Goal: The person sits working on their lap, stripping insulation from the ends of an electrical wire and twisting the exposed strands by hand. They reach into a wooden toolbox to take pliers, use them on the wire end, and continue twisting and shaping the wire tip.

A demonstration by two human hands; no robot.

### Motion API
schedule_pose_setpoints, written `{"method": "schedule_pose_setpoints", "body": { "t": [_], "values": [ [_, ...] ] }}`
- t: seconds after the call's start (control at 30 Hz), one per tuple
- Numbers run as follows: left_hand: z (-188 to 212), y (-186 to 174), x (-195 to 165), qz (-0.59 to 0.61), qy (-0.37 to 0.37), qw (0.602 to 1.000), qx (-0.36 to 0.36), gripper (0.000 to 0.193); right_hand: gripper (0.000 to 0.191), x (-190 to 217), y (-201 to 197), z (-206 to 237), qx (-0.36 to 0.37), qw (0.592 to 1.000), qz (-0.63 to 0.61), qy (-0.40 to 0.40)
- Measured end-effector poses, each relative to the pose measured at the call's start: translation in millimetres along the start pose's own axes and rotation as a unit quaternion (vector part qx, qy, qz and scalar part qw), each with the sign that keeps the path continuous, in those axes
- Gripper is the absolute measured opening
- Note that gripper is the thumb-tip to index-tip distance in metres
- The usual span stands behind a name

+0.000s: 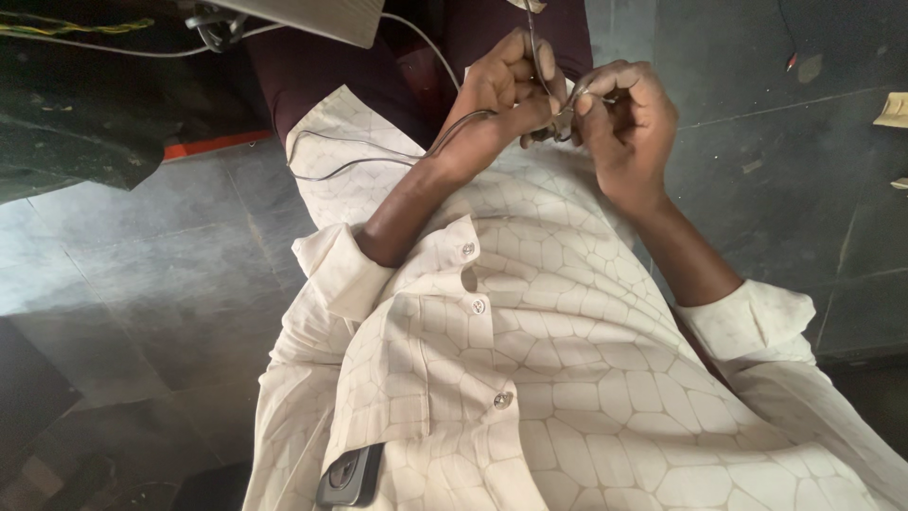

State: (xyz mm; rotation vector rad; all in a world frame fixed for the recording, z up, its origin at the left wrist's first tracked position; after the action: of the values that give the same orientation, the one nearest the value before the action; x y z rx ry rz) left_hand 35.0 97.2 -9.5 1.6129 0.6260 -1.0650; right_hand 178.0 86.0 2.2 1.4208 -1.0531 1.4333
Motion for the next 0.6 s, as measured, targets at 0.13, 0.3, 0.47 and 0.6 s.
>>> {"method": "schedule_pose_setpoints", "body": {
  "t": [0.13,0.3,0.47,0.6],
  "values": [
    [-0.1,1.3,-3.9,-0.033,-0.01,0.999,0.001,0.025,0.01,1.6,-1.9,-1.9,-0.006,1.0,0.007,0.015],
    [-0.1,5.0,-6.8,0.014,0.017,1.0,0.018,0.029,0.019,2.9,-0.7,-3.1,-0.009,0.998,-0.059,0.03],
    [-1.6,1.7,0.6,0.002,0.017,1.0,0.009,0.03,0.025,3.1,-4.2,-0.4,-0.03,0.997,-0.065,-0.001],
    [-3.0,-9.3,-4.5,-0.043,0.063,0.997,-0.026,0.025,0.021,12.9,-27.5,-7.0,-0.074,0.995,-0.045,-0.046]
  ]
}}
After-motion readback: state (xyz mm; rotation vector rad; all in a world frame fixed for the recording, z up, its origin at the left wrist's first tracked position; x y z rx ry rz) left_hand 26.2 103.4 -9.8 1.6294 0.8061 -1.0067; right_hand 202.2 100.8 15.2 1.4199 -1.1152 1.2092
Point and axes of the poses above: each hand's wrist, its own z-axis away from the middle knuckle, its own y-axis out of the palm, x = y × z, the point moved 10 cm from there along -z, towards the middle knuckle, and after that the axes turned 8 degrees about y, right-handed, at the moved point
